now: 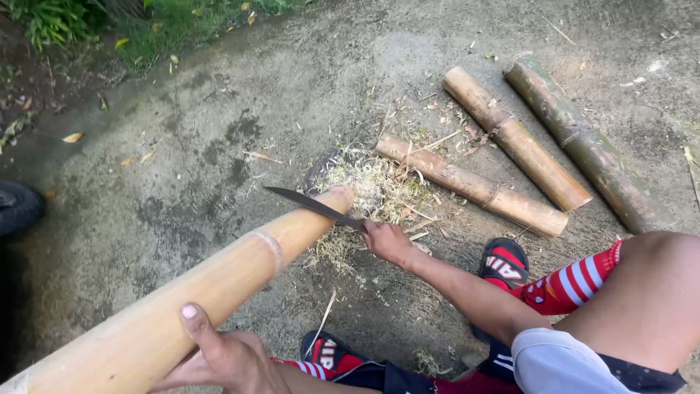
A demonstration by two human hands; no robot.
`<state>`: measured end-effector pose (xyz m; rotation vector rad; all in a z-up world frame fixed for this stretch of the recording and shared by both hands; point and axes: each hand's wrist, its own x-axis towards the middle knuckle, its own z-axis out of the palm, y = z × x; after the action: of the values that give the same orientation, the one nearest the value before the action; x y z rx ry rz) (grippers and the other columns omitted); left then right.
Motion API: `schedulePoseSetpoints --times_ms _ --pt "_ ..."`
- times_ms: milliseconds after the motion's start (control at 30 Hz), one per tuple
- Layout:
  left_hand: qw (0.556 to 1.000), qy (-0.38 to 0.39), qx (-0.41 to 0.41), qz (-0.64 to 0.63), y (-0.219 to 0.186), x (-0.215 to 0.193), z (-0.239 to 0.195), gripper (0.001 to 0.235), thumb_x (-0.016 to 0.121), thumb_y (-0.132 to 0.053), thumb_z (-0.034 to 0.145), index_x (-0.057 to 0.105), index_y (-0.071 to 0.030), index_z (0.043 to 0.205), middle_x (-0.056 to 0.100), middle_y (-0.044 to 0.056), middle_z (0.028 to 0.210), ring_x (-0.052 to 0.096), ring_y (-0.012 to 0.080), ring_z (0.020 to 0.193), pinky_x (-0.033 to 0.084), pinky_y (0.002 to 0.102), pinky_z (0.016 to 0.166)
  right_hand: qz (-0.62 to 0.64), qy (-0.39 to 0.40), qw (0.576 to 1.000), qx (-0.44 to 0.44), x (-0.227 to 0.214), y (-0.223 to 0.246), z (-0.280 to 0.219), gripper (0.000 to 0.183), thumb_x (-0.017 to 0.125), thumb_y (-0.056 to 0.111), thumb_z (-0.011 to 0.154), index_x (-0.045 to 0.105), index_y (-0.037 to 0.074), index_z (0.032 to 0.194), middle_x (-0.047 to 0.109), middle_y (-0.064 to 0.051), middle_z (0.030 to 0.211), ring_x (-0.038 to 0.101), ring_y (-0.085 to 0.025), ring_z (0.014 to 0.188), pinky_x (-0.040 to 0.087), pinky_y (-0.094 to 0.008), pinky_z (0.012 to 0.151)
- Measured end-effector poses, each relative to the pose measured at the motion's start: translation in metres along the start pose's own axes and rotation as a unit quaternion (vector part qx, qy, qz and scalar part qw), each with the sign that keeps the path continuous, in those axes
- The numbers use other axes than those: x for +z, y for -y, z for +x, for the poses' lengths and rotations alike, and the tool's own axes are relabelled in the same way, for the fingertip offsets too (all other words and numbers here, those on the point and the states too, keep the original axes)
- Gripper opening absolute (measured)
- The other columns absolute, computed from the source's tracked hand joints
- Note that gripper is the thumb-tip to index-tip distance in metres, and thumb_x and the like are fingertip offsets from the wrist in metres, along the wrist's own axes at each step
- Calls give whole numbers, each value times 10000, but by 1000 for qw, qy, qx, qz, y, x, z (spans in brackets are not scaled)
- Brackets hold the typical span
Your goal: Using a machete to shave and notch pieces of bamboo on the ground.
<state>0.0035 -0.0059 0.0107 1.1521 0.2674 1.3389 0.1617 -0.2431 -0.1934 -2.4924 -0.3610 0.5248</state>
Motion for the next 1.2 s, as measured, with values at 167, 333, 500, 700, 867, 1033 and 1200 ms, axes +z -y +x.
schedulePoseSetpoints --times_ms 167,333,500,700,867,1033,1200 --pt "996 -62 -45 53 -23 21 -1 1125 878 -104 938 1 -67 1642 329 250 1645 463 340 1463 413 473 1301 -20 -73 995 57 39 -44 38 305 411 305 1078 562 48 1141 638 -148 679 675 -345 611 560 -526 593" --pt "999 -15 -29 24 -21 14 -4 1163 889 -85 995 -68 -112 1656 291 259 1662 459 363 1495 447 519 1294 -24 -88 995 -35 31 -13 17 278 453 279 1013 565 59 1142 651 -149 636 677 -360 598 566 -523 567" --pt "999 -31 -13 23 -26 13 -2 1135 855 -78 982 -59 -98 1655 248 234 1690 406 347 1524 418 505 1323 92 18 984 152 12 -17 11 370 300 264 1111 574 28 1190 591 -116 685 583 -217 526 529 -390 436" --pt "1000 9 -13 19 -11 7 4 1141 851 -33 1019 -81 -138 1669 278 270 1605 452 384 1468 450 546 1240 137 23 985 97 -10 12 -8 353 333 247 1058 561 49 1241 561 -85 648 499 -161 468 474 -343 407" --pt "999 28 16 22 1 -8 3 1061 821 10 1055 -51 -94 1651 262 274 1644 431 355 1455 417 498 1232 125 24 982 142 0 -15 22 396 282 277 1106 577 17 1152 560 -84 656 514 -168 491 515 -358 436" --pt "998 -39 -32 39 -25 24 -1 1080 843 -82 988 -12 -44 1646 327 310 1599 497 383 1400 498 495 1220 92 12 992 83 -3 -13 4 398 302 311 1108 581 32 1161 572 -77 632 515 -172 472 482 -370 446" --pt "995 -87 -32 48 -33 34 -2 999 827 -109 874 114 15 1563 411 311 1523 559 370 1383 540 450 1237 -31 -32 999 7 29 -31 19 348 397 328 1065 605 54 1120 547 -59 592 502 -180 476 447 -408 490"
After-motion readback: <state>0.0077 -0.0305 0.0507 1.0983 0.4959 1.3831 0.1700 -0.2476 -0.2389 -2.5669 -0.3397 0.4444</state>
